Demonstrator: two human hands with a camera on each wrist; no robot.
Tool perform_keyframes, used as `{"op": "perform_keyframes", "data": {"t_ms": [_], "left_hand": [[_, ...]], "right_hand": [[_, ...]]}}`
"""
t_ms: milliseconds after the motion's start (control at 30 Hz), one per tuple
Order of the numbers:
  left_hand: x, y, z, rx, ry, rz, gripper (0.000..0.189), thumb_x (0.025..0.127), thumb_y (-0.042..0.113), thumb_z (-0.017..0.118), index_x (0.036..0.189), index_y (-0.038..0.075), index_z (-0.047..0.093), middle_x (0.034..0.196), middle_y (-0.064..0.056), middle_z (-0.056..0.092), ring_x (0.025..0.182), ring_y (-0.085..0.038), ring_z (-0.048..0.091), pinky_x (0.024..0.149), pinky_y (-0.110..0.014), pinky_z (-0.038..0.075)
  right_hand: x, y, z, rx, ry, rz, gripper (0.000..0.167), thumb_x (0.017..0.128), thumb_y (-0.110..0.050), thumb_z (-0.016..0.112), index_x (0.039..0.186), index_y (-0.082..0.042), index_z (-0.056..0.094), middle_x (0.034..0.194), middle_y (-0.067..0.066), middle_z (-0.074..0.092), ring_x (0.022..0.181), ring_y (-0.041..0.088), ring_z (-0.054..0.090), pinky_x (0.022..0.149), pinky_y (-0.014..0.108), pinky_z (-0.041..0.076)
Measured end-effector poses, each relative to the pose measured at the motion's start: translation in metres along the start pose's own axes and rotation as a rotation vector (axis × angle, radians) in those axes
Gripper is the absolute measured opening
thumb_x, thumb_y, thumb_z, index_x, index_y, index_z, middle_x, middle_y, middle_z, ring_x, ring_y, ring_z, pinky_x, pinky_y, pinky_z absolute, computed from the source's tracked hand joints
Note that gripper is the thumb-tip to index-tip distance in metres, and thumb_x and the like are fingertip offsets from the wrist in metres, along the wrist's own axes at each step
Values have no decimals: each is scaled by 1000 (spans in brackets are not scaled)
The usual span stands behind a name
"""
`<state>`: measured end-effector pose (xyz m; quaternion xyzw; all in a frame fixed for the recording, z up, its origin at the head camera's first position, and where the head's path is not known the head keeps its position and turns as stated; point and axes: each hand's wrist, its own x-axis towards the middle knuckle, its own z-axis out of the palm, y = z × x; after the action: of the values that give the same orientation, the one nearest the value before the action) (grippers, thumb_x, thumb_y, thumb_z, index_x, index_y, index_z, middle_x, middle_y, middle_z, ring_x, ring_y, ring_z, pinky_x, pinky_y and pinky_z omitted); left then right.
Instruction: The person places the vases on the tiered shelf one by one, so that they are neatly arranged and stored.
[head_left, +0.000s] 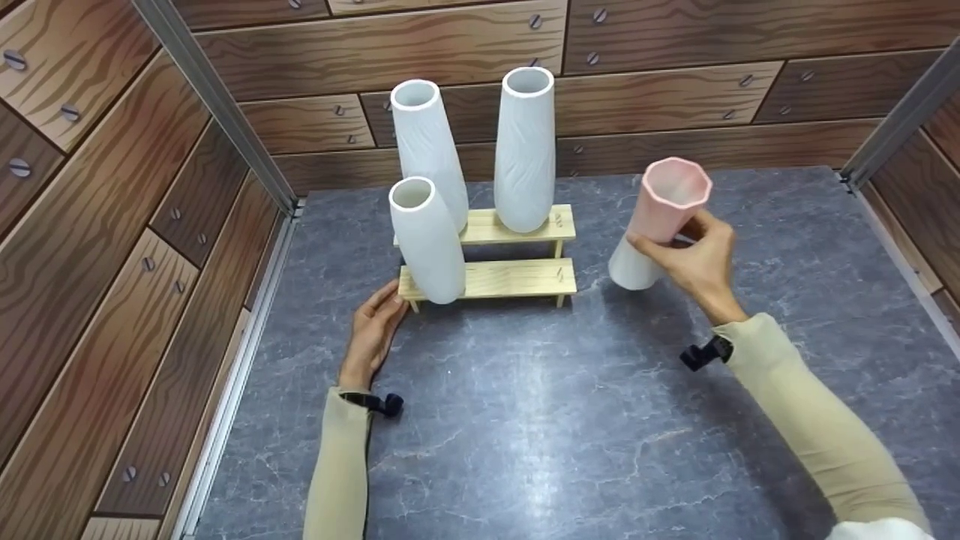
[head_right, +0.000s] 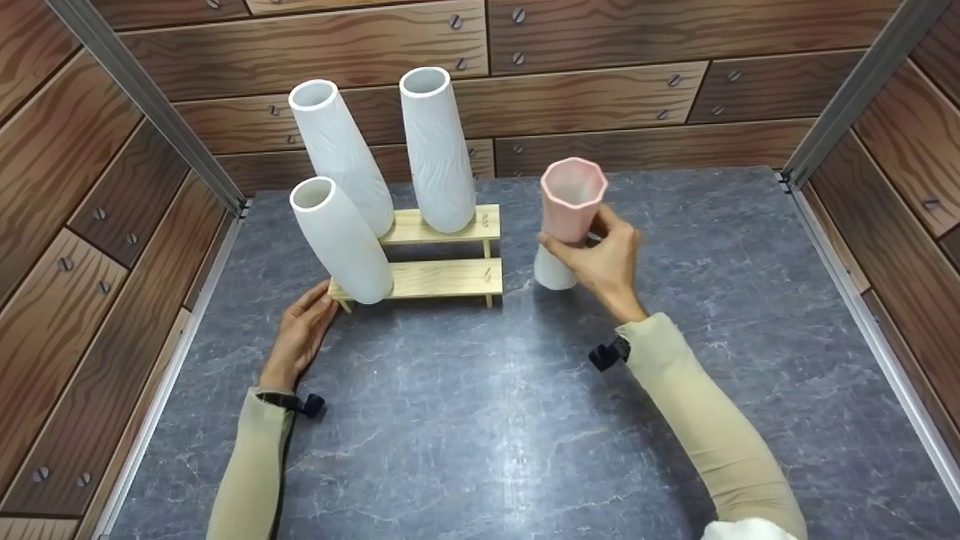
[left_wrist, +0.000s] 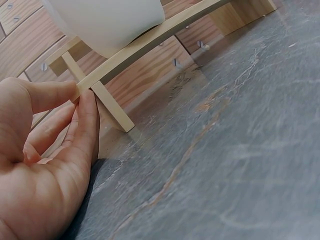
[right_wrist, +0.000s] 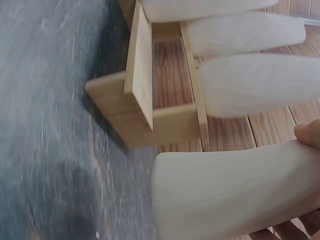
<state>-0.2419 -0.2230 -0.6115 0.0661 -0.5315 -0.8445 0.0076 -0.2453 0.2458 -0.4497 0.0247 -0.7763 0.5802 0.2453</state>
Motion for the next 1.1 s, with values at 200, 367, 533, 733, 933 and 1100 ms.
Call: {"op": "perform_keyframes", "data": {"t_ms": [200, 367, 533, 733, 933, 1100], "left_hand": [[0, 1, 1, 2, 3, 6, 49, 108, -6, 56, 155, -11, 45, 158, -31, 48, 123, -11, 68, 116, -29, 55], [1, 1, 1, 4, 5, 0, 49, 108, -4, 57, 155, -11, 46, 157, -29, 50, 124, -11, 68, 116, -30, 55], [0, 1, 1, 4, 2, 0, 50, 108, -4, 58, 155, -11, 46, 157, -29, 50, 125, -12, 68, 117, -30, 55], [0, 1, 1, -16, 15, 3, 49, 107, -6, 57, 154, -12, 46, 157, -30, 49, 123, -13, 68, 116, -30, 55], [-1, 0, 0, 17, 10, -10, 50, 108, -3, 57, 156, -9, 46, 159, -28, 48, 126, -13, 66, 117, -30, 54], [-2, 1, 0, 32, 13, -18, 50, 108, -3, 57, 157, -7, 46, 159, -27, 48, 127, -14, 66, 117, -30, 55]], "right_hand": [[-4, -5, 15, 70, -45, -52, 51, 67, 7, 96, 113, 14, 73, 89, -23, 73, 82, 1, 72, 74, 18, 66], [-7, -9, 24, 85, -67, -66, 53, 66, 7, 98, 113, 13, 74, 89, -23, 73, 82, 2, 72, 74, 19, 67], [-10, -11, 34, 94, -90, -66, 55, 65, 6, 99, 114, 12, 74, 91, -17, 75, 82, 2, 73, 74, 21, 68], [-15, -15, 49, 116, -128, -63, 53, 66, 6, 98, 113, 12, 75, 95, 5, 78, 82, 2, 73, 74, 22, 68], [-19, -20, 65, 126, -127, -73, 51, 65, 5, 99, 110, 12, 76, 93, 13, 78, 81, 3, 71, 73, 22, 67], [-22, -23, 77, 123, -136, -107, 49, 66, 5, 98, 109, 12, 76, 96, 24, 77, 82, 2, 71, 75, 22, 67]]}}
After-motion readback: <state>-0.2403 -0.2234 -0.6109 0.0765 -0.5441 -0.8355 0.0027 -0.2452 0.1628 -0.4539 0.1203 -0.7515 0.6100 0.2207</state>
